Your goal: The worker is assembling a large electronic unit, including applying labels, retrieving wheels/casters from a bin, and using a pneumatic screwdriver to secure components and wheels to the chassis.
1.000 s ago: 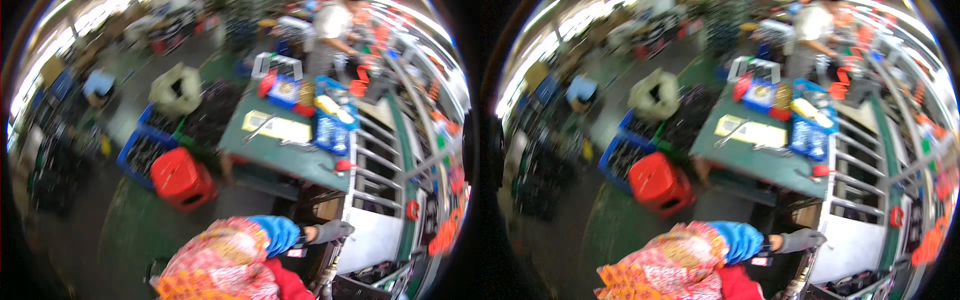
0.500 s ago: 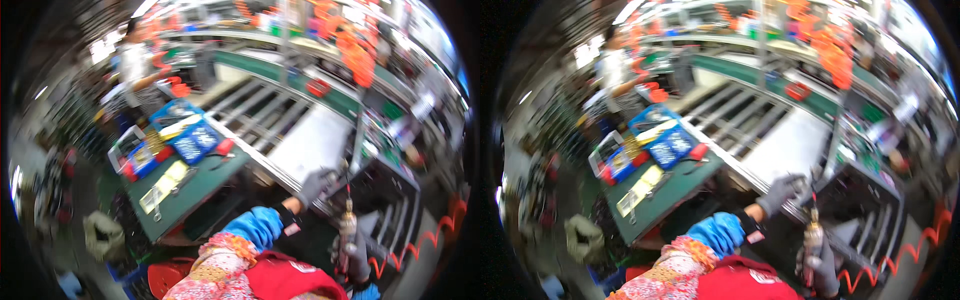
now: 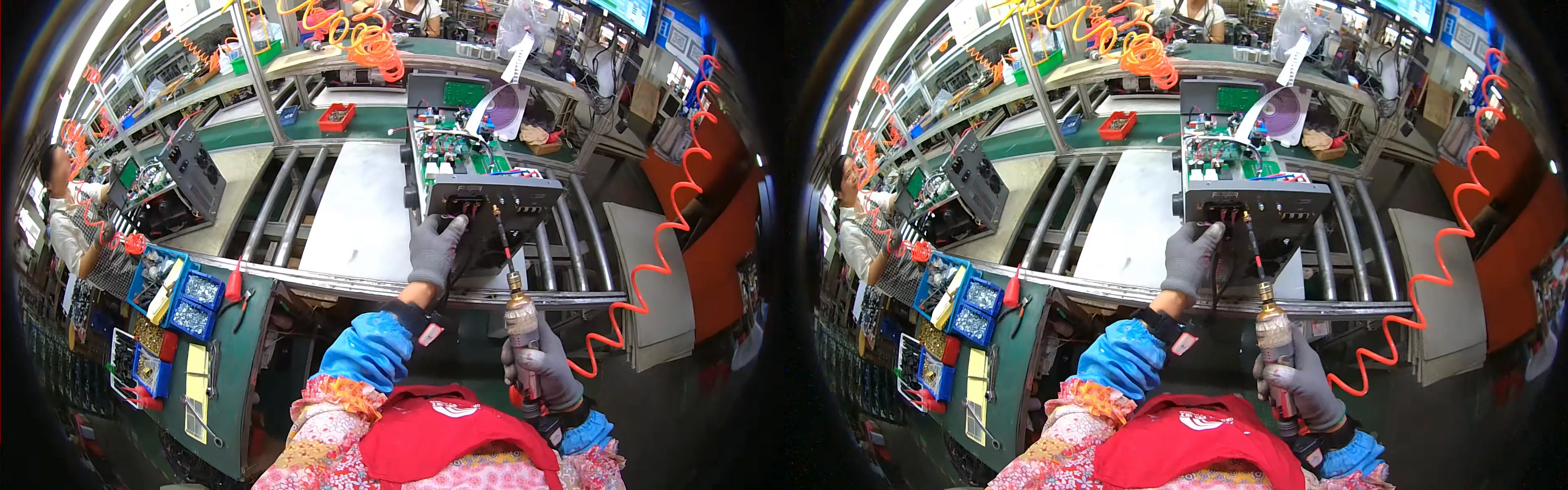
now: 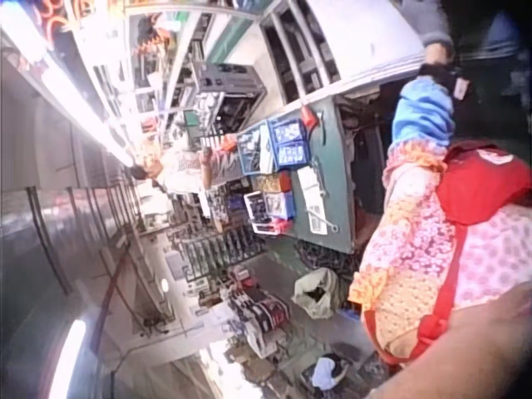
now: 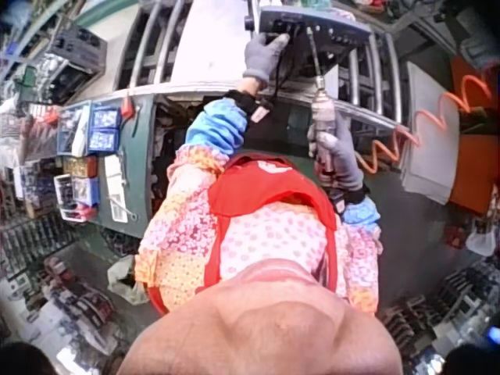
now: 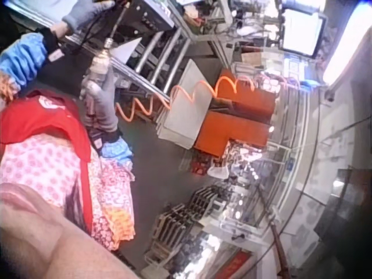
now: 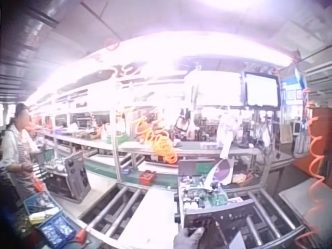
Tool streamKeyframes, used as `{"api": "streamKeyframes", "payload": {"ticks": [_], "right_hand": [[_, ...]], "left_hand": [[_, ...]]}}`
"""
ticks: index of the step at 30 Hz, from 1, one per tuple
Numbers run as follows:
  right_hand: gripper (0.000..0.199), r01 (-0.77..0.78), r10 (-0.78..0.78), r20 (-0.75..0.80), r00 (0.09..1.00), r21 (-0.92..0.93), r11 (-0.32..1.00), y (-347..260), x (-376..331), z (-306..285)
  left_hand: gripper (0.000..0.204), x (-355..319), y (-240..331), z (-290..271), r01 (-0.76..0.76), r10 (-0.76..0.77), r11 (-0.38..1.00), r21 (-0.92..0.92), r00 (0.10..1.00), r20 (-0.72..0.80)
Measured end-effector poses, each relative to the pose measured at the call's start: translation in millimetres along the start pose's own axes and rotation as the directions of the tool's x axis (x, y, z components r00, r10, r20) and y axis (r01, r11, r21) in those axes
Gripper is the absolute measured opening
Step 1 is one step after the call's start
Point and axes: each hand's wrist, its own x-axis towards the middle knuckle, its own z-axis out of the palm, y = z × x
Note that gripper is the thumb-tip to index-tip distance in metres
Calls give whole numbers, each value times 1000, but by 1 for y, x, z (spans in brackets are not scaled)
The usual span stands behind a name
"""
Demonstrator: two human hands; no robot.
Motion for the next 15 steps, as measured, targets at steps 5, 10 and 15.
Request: {"api": "streamKeyframes", "payload": {"ticks": [5,10,15], "right_hand": [[74,-5,5,43,999,-1,1000,2,7,-4],[75,-42,47,103,994,-55,998,0,12,-4],[75,-48,60,143,988,-89,995,0,16,-7]], "left_hand": [[20,-2,-13,4,101,-91,938,-331,995,48],[20,-20,-18,0,-116,107,952,-282,993,-48],[16,-21,-9,-8,103,25,881,-461,964,263]]}}
